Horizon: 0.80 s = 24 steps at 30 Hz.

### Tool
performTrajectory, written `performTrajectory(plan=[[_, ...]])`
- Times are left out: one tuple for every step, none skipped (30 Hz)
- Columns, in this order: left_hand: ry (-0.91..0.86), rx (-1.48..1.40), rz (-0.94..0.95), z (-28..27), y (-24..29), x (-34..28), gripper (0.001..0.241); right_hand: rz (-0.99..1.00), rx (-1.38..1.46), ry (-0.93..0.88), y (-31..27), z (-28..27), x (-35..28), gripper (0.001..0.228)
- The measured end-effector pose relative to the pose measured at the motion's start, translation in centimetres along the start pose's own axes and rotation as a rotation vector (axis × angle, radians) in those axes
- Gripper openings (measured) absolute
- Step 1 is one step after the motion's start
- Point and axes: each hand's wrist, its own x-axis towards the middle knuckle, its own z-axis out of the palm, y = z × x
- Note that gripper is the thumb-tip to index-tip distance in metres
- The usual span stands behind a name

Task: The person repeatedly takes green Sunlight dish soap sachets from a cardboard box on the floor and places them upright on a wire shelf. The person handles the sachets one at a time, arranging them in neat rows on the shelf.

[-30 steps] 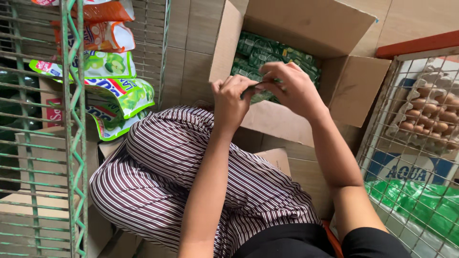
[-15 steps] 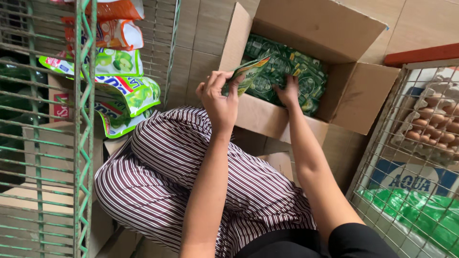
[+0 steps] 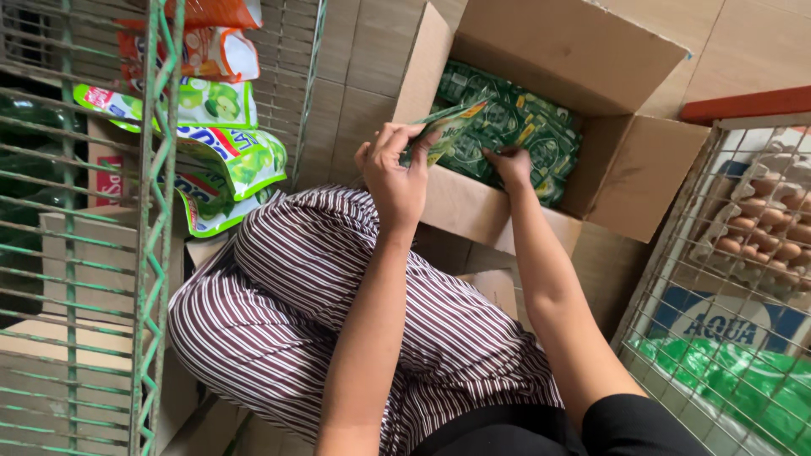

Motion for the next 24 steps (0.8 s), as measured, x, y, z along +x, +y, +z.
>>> performTrajectory(plan=[[0.001,-0.005,-0.003,0.0,-0.1,-0.2,0.014,-0.006,0.056,-0.024,0.3,-0.2,-0.2,0.048],[0.005,-0.011,-0.001,0.0,-0.1,-0.1,0.014,-0.016,0.114,-0.048,0.4,-0.4,-0.1,0.043],[-0.001,-0.024,-0.002,0.0,-0.1,-0.1,0.014,-0.026,0.172,-0.071,0.4,-0.6,-0.1,0.039],[-0.005,-0.037,-0.001,-0.1,-0.1,-0.1,0.013,-0.074,0.169,-0.04,0.3,-0.6,0.0,0.037],[-0.009,-0.05,0.0,-0.2,-0.1,0.0,0.013,-0.122,0.165,-0.009,0.2,-0.6,0.1,0.035],[-0.002,-0.051,0.003,-0.2,-0.2,0.1,0.013,-0.17,0.159,0.021,0.1,-0.5,0.2,0.033],[0.006,-0.052,0.006,-0.2,-0.2,0.2,0.014,-0.21,0.151,0.055,0.1,-0.5,0.2,0.032],[0.011,-0.054,0.007,-0.2,-0.2,0.1,0.014,-0.247,0.142,0.089,0.2,-0.7,0.1,0.031],[0.017,-0.054,-0.001,-0.1,-0.2,0.0,0.014,-0.284,0.132,0.123,0.2,-0.9,-0.1,0.031],[0.025,-0.054,-0.006,-0.1,-0.3,0.1,0.014,-0.288,0.125,0.123,-0.1,-1.1,-0.2,0.031],[0.033,-0.055,-0.011,0.0,-0.3,0.1,0.014,-0.292,0.117,0.123,-0.4,-1.4,-0.3,0.03],[0.041,-0.06,-0.012,0.1,-0.4,0.2,0.015,-0.298,0.11,0.122,-0.9,-1.7,-0.5,0.03],[0.048,-0.066,-0.013,0.1,-0.5,0.2,0.015,-0.302,0.097,0.125,-1.4,-2.2,-0.8,0.029],[0.059,-0.071,-0.012,0.1,-0.7,0.1,0.015,-0.307,0.084,0.127,-2.1,-2.7,-1.2,0.028],[0.063,-0.067,-0.009,0.1,-0.9,-0.1,0.015,-0.313,0.071,0.129,-3.0,-3.3,-1.9,0.027],[0.073,-0.066,-0.005,0.3,-1.1,-0.2,0.015,-0.341,0.035,0.11,-4.1,-4.0,-2.7,0.025],[0.083,-0.065,-0.001,0.4,-1.4,-0.4,0.015,-0.369,-0.002,0.092,-5.1,-4.7,-3.8,0.023],[0.085,-0.062,0.013,0.6,-1.9,-0.4,0.016,-0.406,-0.038,0.067,-6.6,-5.2,-4.8,0.022],[0.088,-0.059,0.027,0.8,-2.4,-0.5,0.018,-0.491,-0.023,0.05,-8.0,-5.8,-6.2,0.02],[0.094,-0.053,0.037,1.0,-2.9,-0.8,0.019,-0.577,-0.01,0.026,-9.2,-6.5,-7.7,0.019],[0.103,-0.047,0.006,1.3,-3.3,-1.1,0.018,-0.663,0.005,0.002,-10.3,-7.4,-9.4,0.017],[0.117,-0.04,-0.025,1.7,-3.5,-1.5,0.018,-0.657,-0.011,-0.024,-11.6,-8.3,-11.0,0.016],[0.131,-0.034,-0.056,1.9,-3.6,-1.8,0.018,-0.652,-0.027,-0.05,-12.8,-9.4,-12.6,0.015],[0.129,-0.075,-0.088,2.1,-3.6,-1.8,0.018,-0.724,-0.055,-0.058,-14.3,-10.3,-14.0,0.014]])
